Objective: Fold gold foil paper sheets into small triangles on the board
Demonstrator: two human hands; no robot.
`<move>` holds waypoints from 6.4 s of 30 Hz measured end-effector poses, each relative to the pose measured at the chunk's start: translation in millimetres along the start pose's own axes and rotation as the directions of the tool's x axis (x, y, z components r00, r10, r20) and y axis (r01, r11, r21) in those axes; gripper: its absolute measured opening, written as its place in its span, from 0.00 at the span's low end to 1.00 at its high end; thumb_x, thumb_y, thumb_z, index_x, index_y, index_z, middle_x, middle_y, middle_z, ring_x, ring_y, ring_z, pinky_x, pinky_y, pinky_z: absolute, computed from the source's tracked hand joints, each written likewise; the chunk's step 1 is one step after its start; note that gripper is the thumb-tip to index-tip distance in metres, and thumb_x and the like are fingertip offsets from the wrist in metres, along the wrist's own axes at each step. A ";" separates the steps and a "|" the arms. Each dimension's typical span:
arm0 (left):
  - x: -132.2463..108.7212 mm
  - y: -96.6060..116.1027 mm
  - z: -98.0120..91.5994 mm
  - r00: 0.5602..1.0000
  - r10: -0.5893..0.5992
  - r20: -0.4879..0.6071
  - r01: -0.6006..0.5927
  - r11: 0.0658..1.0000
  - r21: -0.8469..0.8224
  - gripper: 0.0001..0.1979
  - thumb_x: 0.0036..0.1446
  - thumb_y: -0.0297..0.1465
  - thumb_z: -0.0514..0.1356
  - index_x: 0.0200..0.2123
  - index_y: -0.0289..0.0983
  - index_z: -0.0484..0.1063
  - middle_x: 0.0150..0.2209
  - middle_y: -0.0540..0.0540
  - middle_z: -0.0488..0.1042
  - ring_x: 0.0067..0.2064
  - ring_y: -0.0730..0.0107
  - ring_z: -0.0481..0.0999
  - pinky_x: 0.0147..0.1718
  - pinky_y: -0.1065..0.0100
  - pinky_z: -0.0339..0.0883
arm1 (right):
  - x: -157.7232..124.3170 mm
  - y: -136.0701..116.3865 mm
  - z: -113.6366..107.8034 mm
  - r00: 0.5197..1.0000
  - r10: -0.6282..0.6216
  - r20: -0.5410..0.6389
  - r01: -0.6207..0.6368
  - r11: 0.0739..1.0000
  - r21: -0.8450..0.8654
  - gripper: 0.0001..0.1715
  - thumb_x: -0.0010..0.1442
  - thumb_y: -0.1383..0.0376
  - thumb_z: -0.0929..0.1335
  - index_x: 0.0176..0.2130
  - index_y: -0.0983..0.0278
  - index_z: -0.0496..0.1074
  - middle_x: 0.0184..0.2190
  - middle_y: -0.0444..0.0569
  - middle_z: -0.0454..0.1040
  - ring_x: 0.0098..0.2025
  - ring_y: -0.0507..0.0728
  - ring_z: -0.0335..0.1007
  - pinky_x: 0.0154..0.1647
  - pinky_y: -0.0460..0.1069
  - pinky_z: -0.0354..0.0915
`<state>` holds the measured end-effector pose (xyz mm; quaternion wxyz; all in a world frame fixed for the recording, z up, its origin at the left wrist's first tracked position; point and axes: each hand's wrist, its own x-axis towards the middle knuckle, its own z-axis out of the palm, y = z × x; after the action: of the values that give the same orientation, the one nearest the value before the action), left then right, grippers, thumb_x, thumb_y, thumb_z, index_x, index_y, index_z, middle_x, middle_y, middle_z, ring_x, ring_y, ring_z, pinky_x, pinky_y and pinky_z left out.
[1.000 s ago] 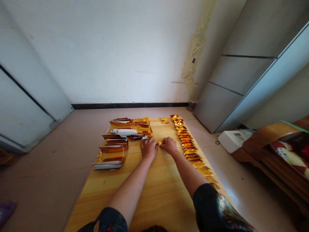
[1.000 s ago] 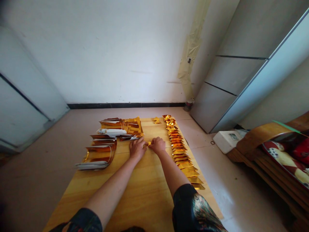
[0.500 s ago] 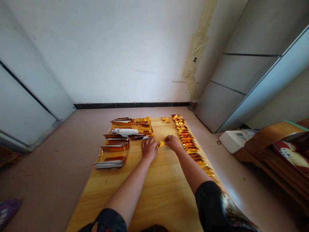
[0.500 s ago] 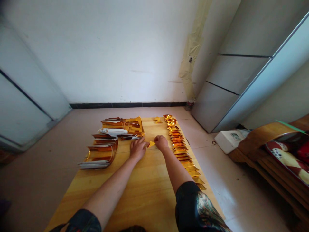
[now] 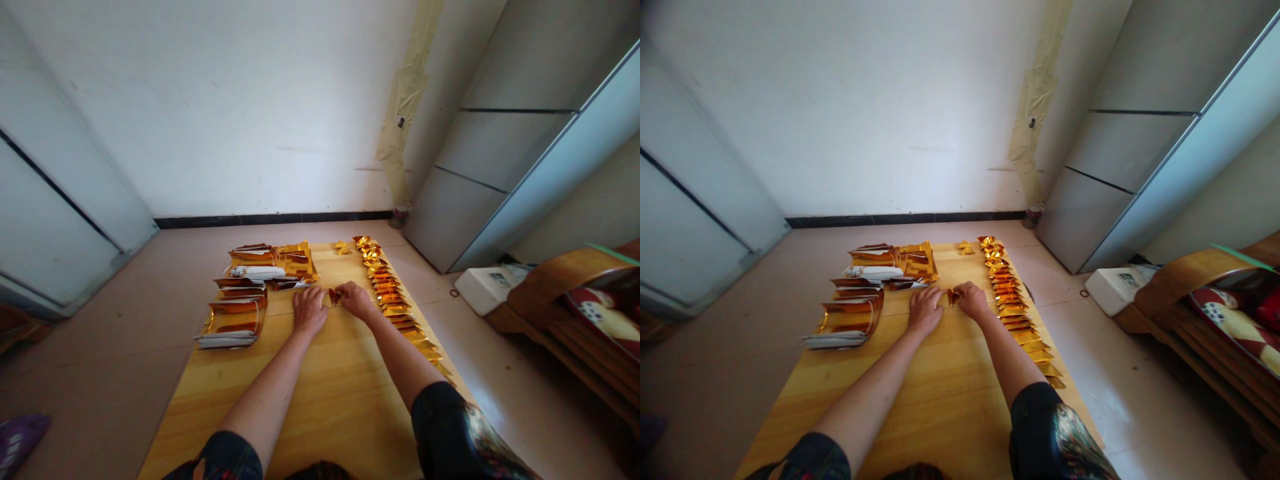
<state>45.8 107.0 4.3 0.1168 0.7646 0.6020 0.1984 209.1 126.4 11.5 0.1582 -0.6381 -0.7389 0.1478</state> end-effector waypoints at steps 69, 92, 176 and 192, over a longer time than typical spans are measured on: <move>-18.5 -11.1 -6.1 0.995 0.084 -0.047 -0.088 0.993 -0.077 0.10 0.51 0.26 0.59 0.32 0.45 0.78 0.47 0.49 0.73 0.51 0.63 0.66 0.52 0.60 0.57 | 4.6 -31.8 -3.3 0.962 -0.079 0.261 0.131 0.974 -0.186 0.09 0.52 0.64 0.70 0.36 0.64 0.75 0.39 0.52 0.72 0.41 0.55 0.70 0.40 0.45 0.61; -43.7 -27.4 -19.8 0.994 -0.104 -0.020 0.060 0.706 -0.706 0.03 0.46 0.29 0.59 0.24 0.36 0.68 0.25 0.52 0.70 0.29 0.73 0.69 0.31 0.73 0.62 | -48.4 -43.7 12.5 0.994 -0.106 -0.025 0.100 0.798 0.595 0.06 0.50 0.64 0.66 0.30 0.64 0.72 0.27 0.44 0.73 0.30 0.51 0.67 0.33 0.44 0.62; -58.4 -21.8 -41.7 0.947 -0.190 0.260 0.296 0.198 -0.934 0.15 0.42 0.35 0.62 0.34 0.33 0.71 0.23 0.50 0.71 0.23 0.75 0.69 0.21 0.73 0.61 | -64.7 -55.0 17.3 0.889 -0.297 -0.350 0.449 0.719 0.530 0.12 0.60 0.60 0.65 0.38 0.58 0.77 0.40 0.52 0.74 0.42 0.56 0.71 0.42 0.50 0.68; -58.5 -20.1 -39.9 0.967 -0.153 0.203 0.233 0.216 -0.948 0.14 0.40 0.32 0.65 0.33 0.33 0.73 0.29 0.49 0.73 0.28 0.74 0.70 0.27 0.72 0.66 | -67.1 -60.2 10.3 0.930 -0.273 -0.247 0.368 0.698 0.615 0.10 0.59 0.60 0.66 0.38 0.60 0.76 0.36 0.49 0.76 0.39 0.55 0.71 0.43 0.51 0.66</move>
<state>-1.0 53.0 22.1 0.6045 0.4559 0.4383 0.4845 159.9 51.2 24.4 0.4435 -0.4128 -0.7279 0.3212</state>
